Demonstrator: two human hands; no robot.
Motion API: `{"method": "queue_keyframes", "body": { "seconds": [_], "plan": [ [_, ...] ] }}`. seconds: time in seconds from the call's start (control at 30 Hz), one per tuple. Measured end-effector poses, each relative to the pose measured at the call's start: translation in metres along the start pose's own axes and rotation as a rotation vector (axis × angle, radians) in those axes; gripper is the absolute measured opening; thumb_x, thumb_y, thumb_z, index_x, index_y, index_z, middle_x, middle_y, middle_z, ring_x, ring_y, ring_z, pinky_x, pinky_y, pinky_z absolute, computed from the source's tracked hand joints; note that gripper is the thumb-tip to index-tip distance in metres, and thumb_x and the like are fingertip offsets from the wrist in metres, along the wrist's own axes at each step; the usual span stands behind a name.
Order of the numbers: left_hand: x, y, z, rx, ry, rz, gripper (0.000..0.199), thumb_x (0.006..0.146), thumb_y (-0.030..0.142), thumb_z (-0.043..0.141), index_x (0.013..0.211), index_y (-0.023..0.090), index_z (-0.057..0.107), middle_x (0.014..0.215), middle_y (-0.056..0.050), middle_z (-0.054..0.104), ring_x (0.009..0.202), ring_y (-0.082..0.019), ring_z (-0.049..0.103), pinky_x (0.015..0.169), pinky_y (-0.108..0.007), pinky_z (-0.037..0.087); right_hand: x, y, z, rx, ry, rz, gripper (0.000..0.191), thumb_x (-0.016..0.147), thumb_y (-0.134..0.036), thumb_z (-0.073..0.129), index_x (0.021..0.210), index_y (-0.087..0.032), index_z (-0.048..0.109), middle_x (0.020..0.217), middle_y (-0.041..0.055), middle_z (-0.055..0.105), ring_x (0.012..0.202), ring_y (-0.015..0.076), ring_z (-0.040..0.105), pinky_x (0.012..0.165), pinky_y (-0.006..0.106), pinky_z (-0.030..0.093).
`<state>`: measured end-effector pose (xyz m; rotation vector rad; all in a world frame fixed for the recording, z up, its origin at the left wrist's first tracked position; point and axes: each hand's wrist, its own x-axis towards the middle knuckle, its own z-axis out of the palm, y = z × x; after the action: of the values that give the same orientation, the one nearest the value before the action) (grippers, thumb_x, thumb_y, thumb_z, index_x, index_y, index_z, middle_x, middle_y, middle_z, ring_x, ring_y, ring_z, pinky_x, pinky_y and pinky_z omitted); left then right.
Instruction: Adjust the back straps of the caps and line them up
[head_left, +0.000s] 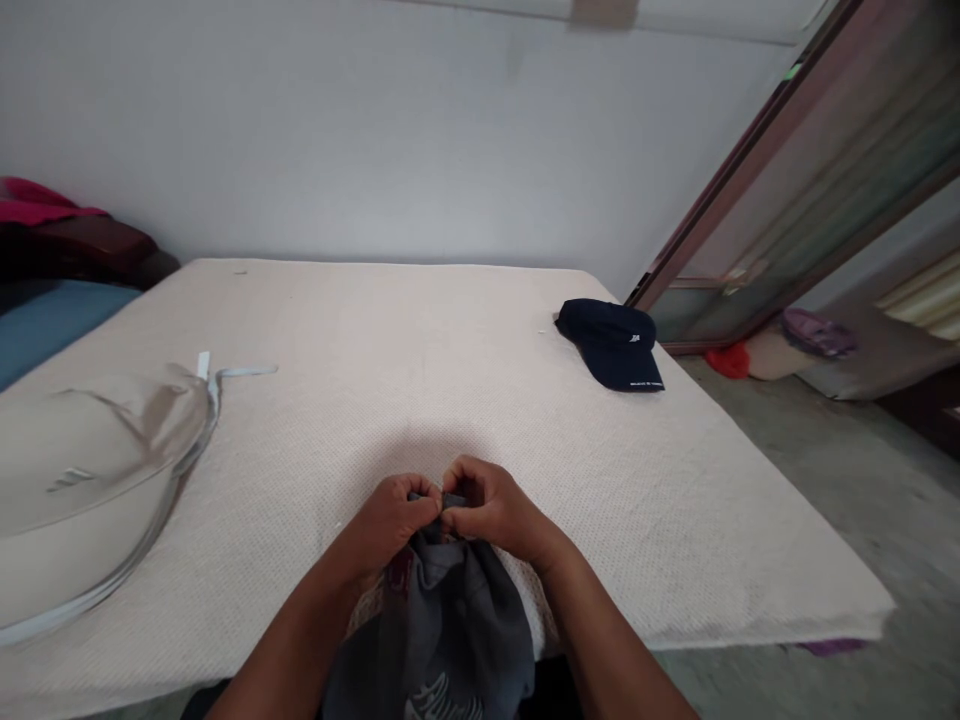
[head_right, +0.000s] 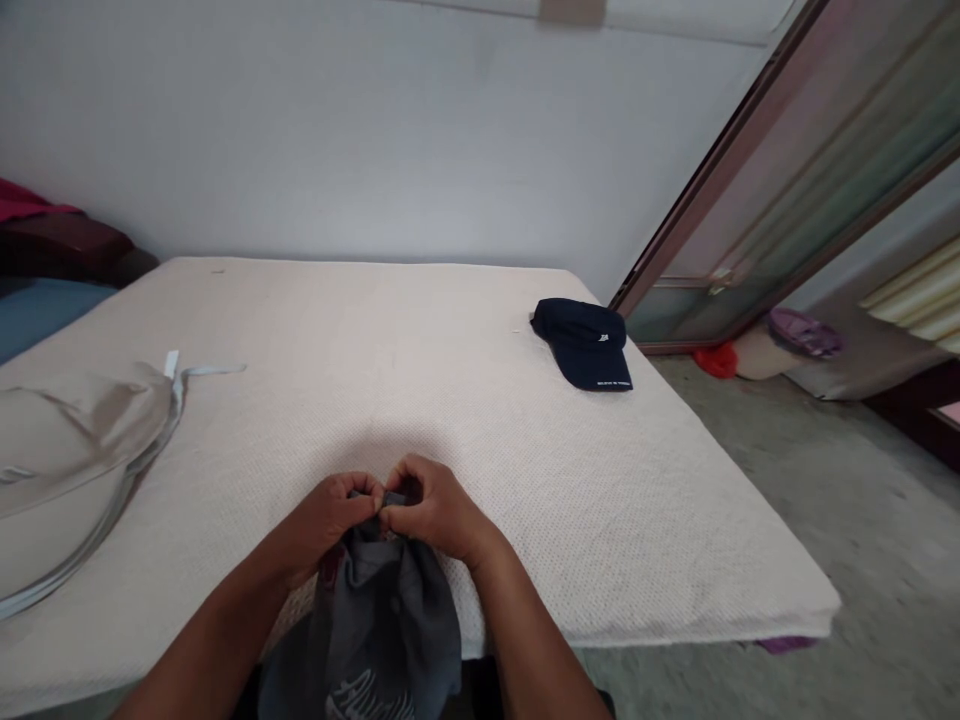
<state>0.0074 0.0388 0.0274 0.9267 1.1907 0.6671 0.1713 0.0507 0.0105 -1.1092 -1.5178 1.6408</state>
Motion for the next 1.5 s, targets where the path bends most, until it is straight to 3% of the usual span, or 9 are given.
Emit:
{"method": "queue_keyframes", "body": {
  "seconds": [0.33,0.47,0.77,0.87,0.97,1.07,1.2,1.37,1.5],
  "plan": [
    [-0.003,0.004,0.0,-0.176,0.066,-0.029,0.009,0.065,0.02,0.061,0.066,0.016,0.053,0.055,0.004,0.052,0.047,-0.008,0.046,0.047,-0.02,0.033,0.0,0.002,-0.002,0.05,0.122,-0.061,0.022,0.066,-0.019,0.068,0.081,-0.02,0.053,0.069,-0.0014,0.057,0.062,0.0125,0.054,0.056,0.024,0.041],
    [-0.005,0.007,-0.001,-0.274,0.075,-0.006,0.013,0.065,0.021,0.063,0.063,0.016,0.051,0.051,0.005,0.05,0.044,-0.007,0.042,0.044,-0.019,0.03,0.005,0.006,-0.005,0.138,0.115,-0.102,0.023,0.067,-0.022,0.069,0.083,-0.019,0.053,0.069,-0.0016,0.056,0.062,0.012,0.053,0.057,0.025,0.041],
    [-0.004,-0.001,-0.004,-0.503,-0.068,0.033,0.005,0.066,0.018,0.058,0.064,0.017,0.053,0.055,0.003,0.054,0.048,-0.01,0.047,0.047,-0.021,0.037,0.007,0.004,-0.008,0.337,0.087,-0.136,0.024,0.066,-0.021,0.071,0.087,-0.017,0.06,0.071,-0.0024,0.055,0.061,0.0092,0.05,0.056,0.023,0.037],
    [-0.003,-0.001,-0.004,-0.495,-0.119,-0.008,0.012,0.073,0.026,0.056,0.069,0.015,0.058,0.059,0.001,0.056,0.055,-0.013,0.053,0.054,-0.024,0.041,0.006,0.003,-0.008,0.31,0.053,-0.151,0.022,0.068,-0.02,0.07,0.087,-0.017,0.061,0.072,-0.0016,0.056,0.062,0.0096,0.051,0.058,0.024,0.038],
    [-0.003,0.001,-0.001,-0.4,-0.08,-0.032,0.021,0.077,0.036,0.059,0.074,0.015,0.06,0.063,0.0,0.059,0.058,-0.013,0.055,0.057,-0.025,0.043,0.005,0.002,-0.007,0.259,0.037,-0.172,0.02,0.069,-0.018,0.069,0.087,-0.017,0.061,0.075,-0.0008,0.057,0.066,0.0102,0.051,0.061,0.025,0.039],
    [-0.003,0.0,0.002,-0.324,-0.072,-0.047,0.019,0.073,0.032,0.068,0.073,0.015,0.059,0.061,0.001,0.058,0.052,-0.01,0.051,0.053,-0.022,0.039,0.002,0.0,-0.005,0.189,0.021,-0.169,0.018,0.071,-0.016,0.066,0.088,-0.017,0.061,0.077,-0.0002,0.057,0.069,0.0108,0.052,0.063,0.025,0.039],
    [-0.003,-0.004,0.004,-0.381,-0.12,-0.026,0.014,0.075,0.026,0.064,0.07,0.014,0.058,0.061,0.0,0.058,0.052,-0.009,0.05,0.053,-0.021,0.038,0.0,-0.001,-0.003,0.127,-0.001,-0.146,0.018,0.07,-0.014,0.065,0.088,-0.017,0.061,0.076,-0.0006,0.057,0.067,0.0107,0.051,0.062,0.025,0.039],
    [-0.004,0.001,0.005,-0.356,-0.12,0.039,0.011,0.073,0.018,0.054,0.063,0.015,0.055,0.061,-0.002,0.061,0.053,-0.011,0.051,0.054,-0.022,0.039,0.003,0.0,-0.001,0.272,-0.069,-0.097,0.021,0.07,-0.019,0.067,0.089,-0.018,0.058,0.067,-0.002,0.058,0.058,0.0113,0.054,0.057,0.026,0.041],
    [-0.005,0.006,0.001,-0.353,-0.168,0.157,0.013,0.074,0.016,0.051,0.062,0.014,0.058,0.07,-0.004,0.063,0.065,-0.013,0.055,0.063,-0.023,0.042,0.003,-0.002,-0.006,0.318,-0.043,-0.099,0.017,0.075,-0.027,0.067,0.085,-0.016,0.058,0.072,0.0007,0.06,0.065,0.0132,0.057,0.065,0.029,0.042]
  ]
}}
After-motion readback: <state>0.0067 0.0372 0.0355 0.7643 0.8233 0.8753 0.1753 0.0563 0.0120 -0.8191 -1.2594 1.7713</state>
